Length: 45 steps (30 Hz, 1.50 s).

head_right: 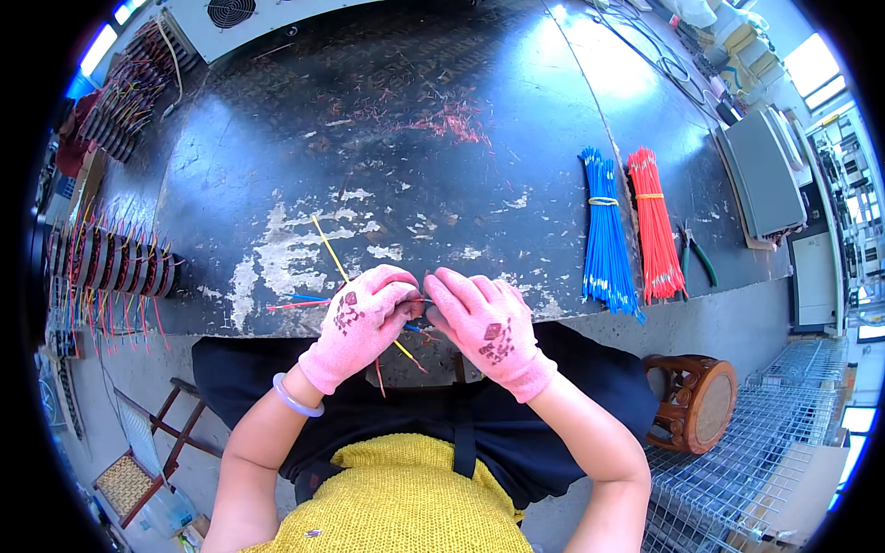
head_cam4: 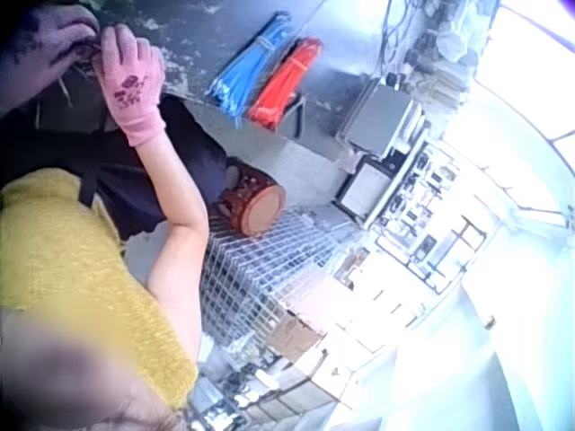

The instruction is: The person is assembling motor components by inserting wires into a stator and using pliers to trim them. They handle wire bundles and move completed assemblies into a stack on the workbench.

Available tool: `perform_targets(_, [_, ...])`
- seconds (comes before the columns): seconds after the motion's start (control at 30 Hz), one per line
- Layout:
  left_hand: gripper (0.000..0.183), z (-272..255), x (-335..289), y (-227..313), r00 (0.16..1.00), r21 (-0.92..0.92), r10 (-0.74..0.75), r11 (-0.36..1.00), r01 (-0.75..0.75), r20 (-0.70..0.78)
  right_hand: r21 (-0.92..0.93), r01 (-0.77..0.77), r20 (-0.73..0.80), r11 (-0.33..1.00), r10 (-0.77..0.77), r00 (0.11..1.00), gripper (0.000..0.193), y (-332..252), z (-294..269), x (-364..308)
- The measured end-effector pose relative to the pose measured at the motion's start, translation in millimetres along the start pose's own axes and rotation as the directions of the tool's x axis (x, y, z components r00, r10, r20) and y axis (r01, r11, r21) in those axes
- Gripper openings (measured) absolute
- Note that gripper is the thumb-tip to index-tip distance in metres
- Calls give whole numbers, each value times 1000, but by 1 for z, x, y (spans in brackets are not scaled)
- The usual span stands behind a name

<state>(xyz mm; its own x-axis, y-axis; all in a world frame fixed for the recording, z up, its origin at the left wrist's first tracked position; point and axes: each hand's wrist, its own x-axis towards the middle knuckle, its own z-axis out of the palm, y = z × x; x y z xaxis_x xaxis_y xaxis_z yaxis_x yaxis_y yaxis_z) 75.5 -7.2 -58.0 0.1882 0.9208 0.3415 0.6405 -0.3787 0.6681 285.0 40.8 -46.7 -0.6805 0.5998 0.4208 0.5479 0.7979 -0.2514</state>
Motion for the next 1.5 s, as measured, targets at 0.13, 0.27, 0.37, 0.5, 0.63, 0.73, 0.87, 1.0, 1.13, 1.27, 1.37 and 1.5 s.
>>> perform_targets(0.13, [18,0,2,-2,1000,-55,-13,998,13,-6,-44,98,21,994,-97,995,43,7,16,3])
perform_targets(0.27, [18,-1,4,-1,1000,-20,7,1000,-6,25,366,-208,342,907,77,936,19,21,13,17])
perform_targets(0.37, [18,-2,3,-3,999,-29,7,1000,-6,33,478,-868,847,138,192,497,23,17,-1,34])
perform_targets(0.5, [18,-4,3,0,1000,-54,-12,998,13,26,556,-472,519,685,158,840,15,20,-7,15])
perform_targets(0.63, [15,-1,1,-4,1000,-34,1,999,0,23,156,130,72,979,-143,987,17,8,-8,23])
perform_targets(0.73, [16,-2,4,-2,999,-31,9,1000,-7,43,419,-24,109,908,-24,994,14,18,9,14])
perform_targets(0.87, [15,-2,2,-4,999,-54,5,999,-3,36,506,-862,841,-1,220,494,21,22,6,29])
perform_targets(1.0, [16,-7,4,-1,999,-105,-10,994,14,36,407,-363,158,838,327,932,26,3,-8,11])
perform_targets(1.13, [16,-4,4,-2,999,-89,3,996,0,35,18,24,4,1000,-24,1000,21,0,3,11])
perform_targets(1.27, [17,-5,3,-2,998,-104,1,995,7,70,490,-869,821,66,302,485,22,5,-1,15])
perform_targets(1.37, [17,-5,3,-3,998,-103,-8,995,15,68,499,-864,830,63,250,498,20,8,-5,14])
perform_targets(1.5, [17,-3,2,-2,997,-108,-38,993,45,66,459,-285,295,842,158,942,20,4,-9,4])
